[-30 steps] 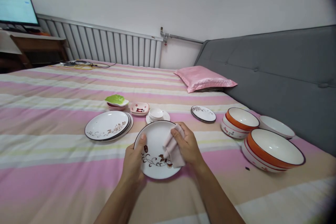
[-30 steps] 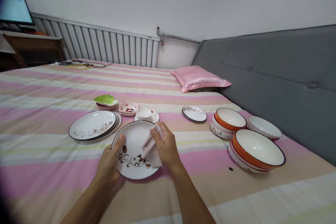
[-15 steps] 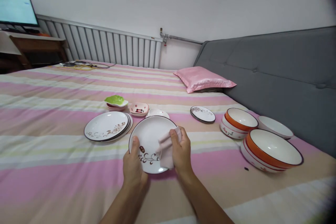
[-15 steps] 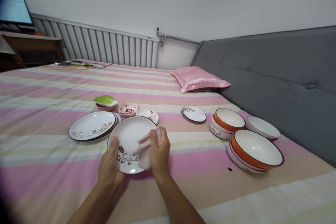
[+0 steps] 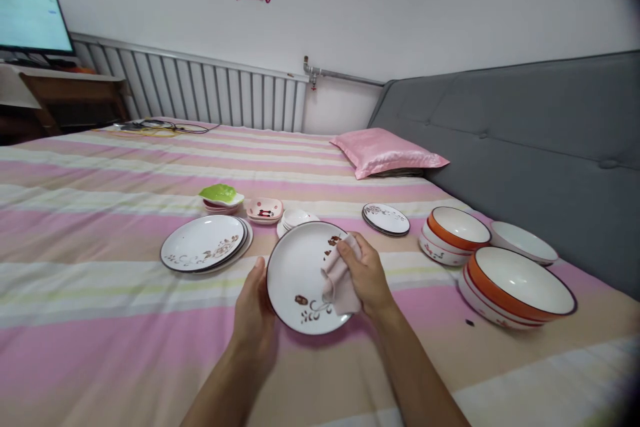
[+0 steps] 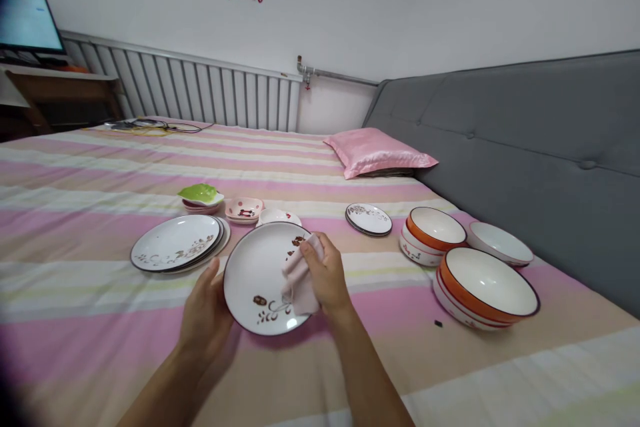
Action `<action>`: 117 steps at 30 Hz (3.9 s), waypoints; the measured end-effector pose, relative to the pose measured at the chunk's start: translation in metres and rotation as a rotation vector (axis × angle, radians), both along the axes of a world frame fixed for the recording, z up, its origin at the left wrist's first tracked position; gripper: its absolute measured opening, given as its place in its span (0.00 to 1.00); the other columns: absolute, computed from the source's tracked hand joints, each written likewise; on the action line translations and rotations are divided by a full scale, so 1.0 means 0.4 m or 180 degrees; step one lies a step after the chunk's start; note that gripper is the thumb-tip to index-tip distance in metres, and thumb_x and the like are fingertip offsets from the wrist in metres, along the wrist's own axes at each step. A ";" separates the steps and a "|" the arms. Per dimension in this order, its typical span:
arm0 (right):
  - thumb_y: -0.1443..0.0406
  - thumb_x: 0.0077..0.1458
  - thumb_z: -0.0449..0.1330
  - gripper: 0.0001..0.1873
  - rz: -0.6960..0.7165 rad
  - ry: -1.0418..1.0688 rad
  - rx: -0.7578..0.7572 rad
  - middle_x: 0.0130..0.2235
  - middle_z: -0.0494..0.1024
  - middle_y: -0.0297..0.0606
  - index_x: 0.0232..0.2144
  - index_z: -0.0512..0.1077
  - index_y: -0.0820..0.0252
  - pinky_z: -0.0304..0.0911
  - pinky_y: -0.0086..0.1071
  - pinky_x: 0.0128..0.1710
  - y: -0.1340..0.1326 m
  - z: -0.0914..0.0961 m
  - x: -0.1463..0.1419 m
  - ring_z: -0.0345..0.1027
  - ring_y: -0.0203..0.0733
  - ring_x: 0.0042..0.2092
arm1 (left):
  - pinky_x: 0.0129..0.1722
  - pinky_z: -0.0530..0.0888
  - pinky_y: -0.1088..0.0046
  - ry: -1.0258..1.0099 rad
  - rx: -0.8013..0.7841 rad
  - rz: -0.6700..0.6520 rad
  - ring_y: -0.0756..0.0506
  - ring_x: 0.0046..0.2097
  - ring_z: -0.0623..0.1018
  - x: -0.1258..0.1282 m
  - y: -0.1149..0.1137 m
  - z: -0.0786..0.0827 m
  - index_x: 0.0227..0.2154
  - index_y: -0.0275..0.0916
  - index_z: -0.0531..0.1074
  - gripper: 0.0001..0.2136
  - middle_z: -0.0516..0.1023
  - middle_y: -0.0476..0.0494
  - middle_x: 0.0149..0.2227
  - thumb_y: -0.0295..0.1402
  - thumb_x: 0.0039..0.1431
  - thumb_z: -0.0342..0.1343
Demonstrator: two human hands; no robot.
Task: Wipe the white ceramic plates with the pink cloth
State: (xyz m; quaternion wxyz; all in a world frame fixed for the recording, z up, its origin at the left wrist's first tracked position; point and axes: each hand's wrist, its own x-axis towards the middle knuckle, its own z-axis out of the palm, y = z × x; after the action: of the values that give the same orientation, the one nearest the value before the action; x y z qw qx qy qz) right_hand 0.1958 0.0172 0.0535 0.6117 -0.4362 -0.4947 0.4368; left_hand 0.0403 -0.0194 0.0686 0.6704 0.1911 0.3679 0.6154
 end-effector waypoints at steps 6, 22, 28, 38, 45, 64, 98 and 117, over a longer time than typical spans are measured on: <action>0.58 0.52 0.57 0.11 0.1034 -0.0764 0.0112 0.31 0.74 0.33 0.35 0.71 0.58 0.62 0.31 0.36 -0.013 0.025 0.032 0.67 0.39 0.34 | 0.33 0.75 0.66 0.0968 0.0077 -0.0910 0.38 0.35 0.80 -0.043 -0.003 -0.018 0.46 0.33 0.73 0.23 0.81 0.35 0.34 0.40 0.48 0.61; 0.54 0.54 0.55 0.13 -0.0032 -0.0490 0.0054 0.30 0.72 0.32 0.34 0.67 0.57 0.61 0.30 0.36 -0.008 -0.018 -0.039 0.66 0.39 0.34 | 0.28 0.77 0.69 0.0597 -0.0261 0.0480 0.43 0.27 0.80 -0.011 0.020 -0.053 0.37 0.30 0.73 0.14 0.80 0.37 0.25 0.35 0.50 0.60; 0.52 0.55 0.53 0.15 -0.0679 -0.0055 -0.0150 0.33 0.73 0.35 0.37 0.65 0.56 0.62 0.31 0.36 -0.028 -0.049 -0.108 0.68 0.41 0.36 | 0.34 0.78 0.67 0.0315 -0.0195 0.1168 0.43 0.31 0.80 0.001 0.019 -0.057 0.38 0.31 0.73 0.13 0.81 0.37 0.32 0.35 0.53 0.58; 0.52 0.54 0.54 0.15 -0.0802 0.0375 -0.0052 0.30 0.72 0.34 0.35 0.64 0.57 0.64 0.31 0.34 -0.024 -0.058 -0.108 0.68 0.40 0.33 | 0.37 0.77 0.68 0.0157 0.0012 0.0900 0.43 0.38 0.79 0.025 0.003 -0.043 0.43 0.36 0.72 0.16 0.79 0.39 0.41 0.38 0.54 0.57; 0.56 0.52 0.59 0.11 -0.0011 -0.0070 0.0194 0.26 0.66 0.28 0.29 0.66 0.58 0.59 0.25 0.29 0.003 -0.003 0.008 0.61 0.33 0.28 | 0.38 0.75 0.69 0.0409 0.0528 -0.0351 0.39 0.41 0.78 -0.028 0.001 -0.027 0.41 0.35 0.75 0.19 0.80 0.39 0.39 0.44 0.52 0.56; 0.57 0.54 0.56 0.12 0.0279 -0.0713 0.0274 0.30 0.70 0.31 0.36 0.67 0.59 0.59 0.28 0.35 -0.010 -0.003 -0.028 0.64 0.37 0.33 | 0.26 0.75 0.67 0.0694 -0.0093 0.0257 0.42 0.25 0.78 -0.029 0.026 -0.051 0.32 0.31 0.75 0.14 0.80 0.38 0.25 0.37 0.45 0.63; 0.59 0.59 0.50 0.08 0.0574 -0.1940 0.0740 0.25 0.69 0.30 0.35 0.65 0.56 0.56 0.27 0.28 -0.045 0.035 -0.002 0.64 0.37 0.27 | 0.20 0.69 0.76 0.1977 0.0482 -0.0405 0.47 0.21 0.73 -0.076 0.017 -0.053 0.23 0.33 0.76 0.15 0.77 0.44 0.20 0.44 0.45 0.62; 0.57 0.59 0.50 0.12 0.0008 -0.0988 0.0257 0.34 0.72 0.35 0.44 0.59 0.55 0.61 0.34 0.39 -0.050 0.001 -0.078 0.68 0.40 0.37 | 0.34 0.77 0.69 0.0076 -0.0103 0.1315 0.45 0.34 0.80 -0.023 0.031 -0.056 0.37 0.36 0.75 0.09 0.81 0.41 0.35 0.32 0.52 0.59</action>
State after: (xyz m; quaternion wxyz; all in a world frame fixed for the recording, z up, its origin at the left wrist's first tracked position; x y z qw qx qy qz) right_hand 0.1646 -0.0027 0.0541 0.5443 -0.4729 -0.6010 0.3447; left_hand 0.0310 -0.0071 0.0462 0.5285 0.1082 0.4170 0.7315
